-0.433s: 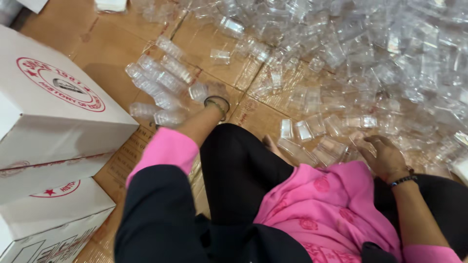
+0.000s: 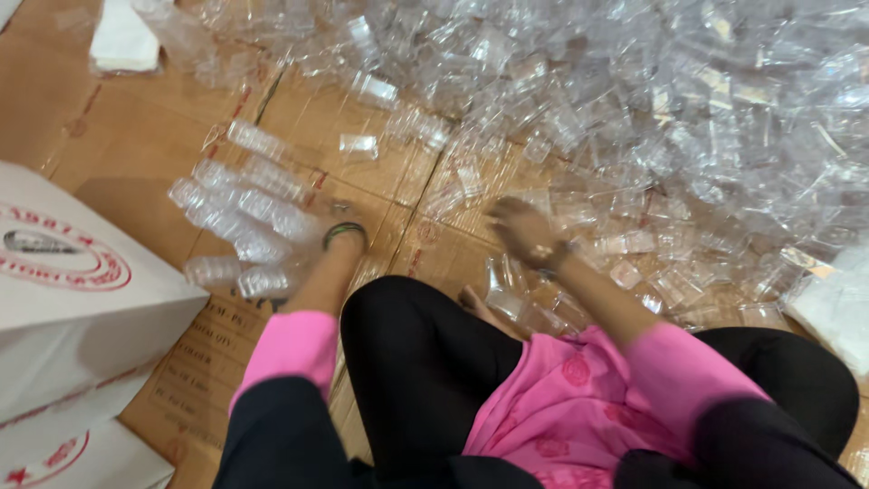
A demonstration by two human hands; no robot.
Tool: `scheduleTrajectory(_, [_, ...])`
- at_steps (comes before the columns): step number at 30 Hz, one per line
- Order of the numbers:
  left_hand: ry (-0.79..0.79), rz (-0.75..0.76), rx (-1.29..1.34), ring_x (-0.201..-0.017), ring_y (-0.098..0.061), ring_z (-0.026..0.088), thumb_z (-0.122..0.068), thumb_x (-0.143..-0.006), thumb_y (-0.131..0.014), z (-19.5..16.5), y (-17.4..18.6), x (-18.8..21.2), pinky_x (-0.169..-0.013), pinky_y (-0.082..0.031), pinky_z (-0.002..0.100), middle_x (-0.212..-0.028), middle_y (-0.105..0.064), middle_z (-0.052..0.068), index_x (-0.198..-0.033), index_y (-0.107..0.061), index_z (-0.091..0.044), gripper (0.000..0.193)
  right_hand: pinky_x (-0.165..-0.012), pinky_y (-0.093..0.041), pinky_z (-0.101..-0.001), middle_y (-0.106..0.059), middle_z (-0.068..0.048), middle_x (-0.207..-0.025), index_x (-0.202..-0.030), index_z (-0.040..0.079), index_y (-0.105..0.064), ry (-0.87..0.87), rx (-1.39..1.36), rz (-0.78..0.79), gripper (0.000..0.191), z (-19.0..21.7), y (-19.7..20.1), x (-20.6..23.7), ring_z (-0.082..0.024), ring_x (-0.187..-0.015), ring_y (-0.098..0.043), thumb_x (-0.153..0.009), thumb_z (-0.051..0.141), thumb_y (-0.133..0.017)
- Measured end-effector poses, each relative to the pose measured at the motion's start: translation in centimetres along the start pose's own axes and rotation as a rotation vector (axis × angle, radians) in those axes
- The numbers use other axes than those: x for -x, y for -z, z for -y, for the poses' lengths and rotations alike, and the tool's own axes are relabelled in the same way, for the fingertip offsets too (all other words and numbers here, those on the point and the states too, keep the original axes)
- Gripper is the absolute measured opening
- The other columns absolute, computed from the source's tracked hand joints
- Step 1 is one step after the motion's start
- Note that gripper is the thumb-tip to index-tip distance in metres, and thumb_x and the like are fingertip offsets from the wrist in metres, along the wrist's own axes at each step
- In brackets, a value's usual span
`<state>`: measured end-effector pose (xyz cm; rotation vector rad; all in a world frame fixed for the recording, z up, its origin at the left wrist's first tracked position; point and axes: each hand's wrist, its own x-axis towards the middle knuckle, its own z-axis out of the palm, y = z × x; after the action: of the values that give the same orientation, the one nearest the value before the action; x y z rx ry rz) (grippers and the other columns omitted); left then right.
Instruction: The person sits on the floor among piles of clear plastic boxes and assembles them by fitting lids onto bases and stacking the closed boxes into groups on the cardboard beside them. They pick up boxes one at a time from a large pile, press the parts together, and place the finished boxes into stacks.
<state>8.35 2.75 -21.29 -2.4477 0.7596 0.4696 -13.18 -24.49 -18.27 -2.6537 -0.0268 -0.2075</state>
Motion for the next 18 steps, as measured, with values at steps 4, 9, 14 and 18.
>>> scheduleTrajectory(4, [-0.017,-0.166,0.484,-0.135,-0.055,0.034,-0.030,-0.093,-0.064,-5.5,5.1,-1.4,-0.117,-0.029,0.062,-0.148,-0.054,0.011,-0.138,-0.059,-0.016,0.048,-0.104,-0.042,-0.0523,-0.050,-0.017,-0.146,-0.127,0.016,-0.062,0.178,0.322,0.079,0.039,5.2,-5.6,-7.8,-0.040,-0.134,-0.046,-0.089,0.026,-0.057])
scheduleTrajectory(9, [-0.013,-0.176,1.034,-0.132,-0.055,0.040,-0.033,-0.089,-0.074,-10.5,10.7,-1.4,-0.112,-0.048,0.049,-0.143,-0.054,0.022,-0.151,-0.047,-0.014,0.070,-0.096,-0.050,-0.0501,-0.056,-0.024,-0.132,-0.115,0.006,-0.068,-0.195,0.049,0.145,0.033,6.5,-6.0,-2.8,-0.041,-0.121,-0.056,-0.093,0.029,-0.063])
scheduleTrajectory(14, [0.282,0.035,1.083,-0.138,-0.043,0.038,-0.035,-0.079,-0.086,-17.8,11.2,-3.1,-0.106,-0.045,0.052,-0.152,-0.041,0.017,-0.156,-0.019,-0.015,0.103,-0.079,-0.056,-0.0461,-0.061,-0.022,-0.121,-0.095,0.003,-0.071,-0.245,-0.235,-0.009,0.036,5.7,-0.8,10.8,-0.038,-0.099,-0.066,-0.081,0.035,-0.081])
scheduleTrajectory(18, [-0.073,-0.178,0.901,-0.128,-0.053,0.044,-0.030,-0.086,-0.078,-22.4,10.0,-3.4,-0.104,-0.047,0.048,-0.147,-0.047,0.027,-0.157,-0.021,-0.008,0.093,-0.082,-0.060,-0.0378,-0.063,-0.020,-0.130,-0.102,0.003,-0.072,-0.402,-0.305,-0.162,0.028,1.5,4.9,18.1,-0.030,-0.101,-0.071,-0.086,0.027,-0.076])
